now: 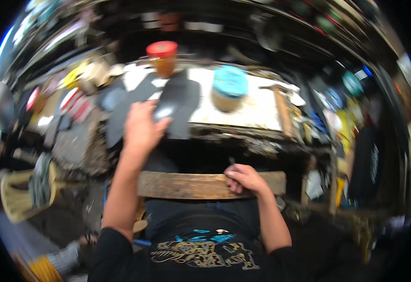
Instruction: The person traces a shoe sole pattern onto a piece of material using a pen, then cuts it out. They handle various tools and materials on a cluttered workbench, including a metal cup and wooden sticks, and later inspect a red high-heeled shoe.
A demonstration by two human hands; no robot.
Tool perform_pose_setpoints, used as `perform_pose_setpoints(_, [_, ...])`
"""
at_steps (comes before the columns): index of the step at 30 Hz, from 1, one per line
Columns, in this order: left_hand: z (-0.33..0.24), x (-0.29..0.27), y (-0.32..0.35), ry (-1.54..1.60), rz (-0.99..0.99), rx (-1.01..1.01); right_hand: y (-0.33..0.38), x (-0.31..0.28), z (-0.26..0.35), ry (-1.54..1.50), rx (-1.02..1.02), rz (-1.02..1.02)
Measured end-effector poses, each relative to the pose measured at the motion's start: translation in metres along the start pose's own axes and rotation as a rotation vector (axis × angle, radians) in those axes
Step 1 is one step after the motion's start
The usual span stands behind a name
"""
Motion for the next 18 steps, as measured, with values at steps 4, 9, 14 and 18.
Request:
perform_pose_setpoints(4, [-0.009, -0.004, 0.003, -0.019, -0.001, -0.018, 0.059, -0.022, 0.015, 0.174, -0.208, -0.093])
perform_pose_setpoints(9, [-0.067, -0.019, 0.047, 0.309, -0.406, 0.416, 0.184, -0.094, 0.037, 0.120, -0.406, -0.449])
perform_pose_setpoints(14, [-0.117, 0.069, 0.097, 0.517, 0.173, 0.565, 0.268, -0.216, 0.039, -0.071, -0.306, -1.186])
perform_pose_setpoints(18, [-0.119, 0.120, 0.116, 0.536, 0.325, 0.488, 0.278, -0.329, 0.052, 0.722, 0.120, -1.759])
Point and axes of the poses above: each hand's wrist, its own y-axis away from the middle knuckle, its own x-axis out of the palm, z = x × y, the point moved 5 cm from there along -y, towards the middle knuckle, and after that the axes turned 13 degrees about x, right-handed, at the moved point
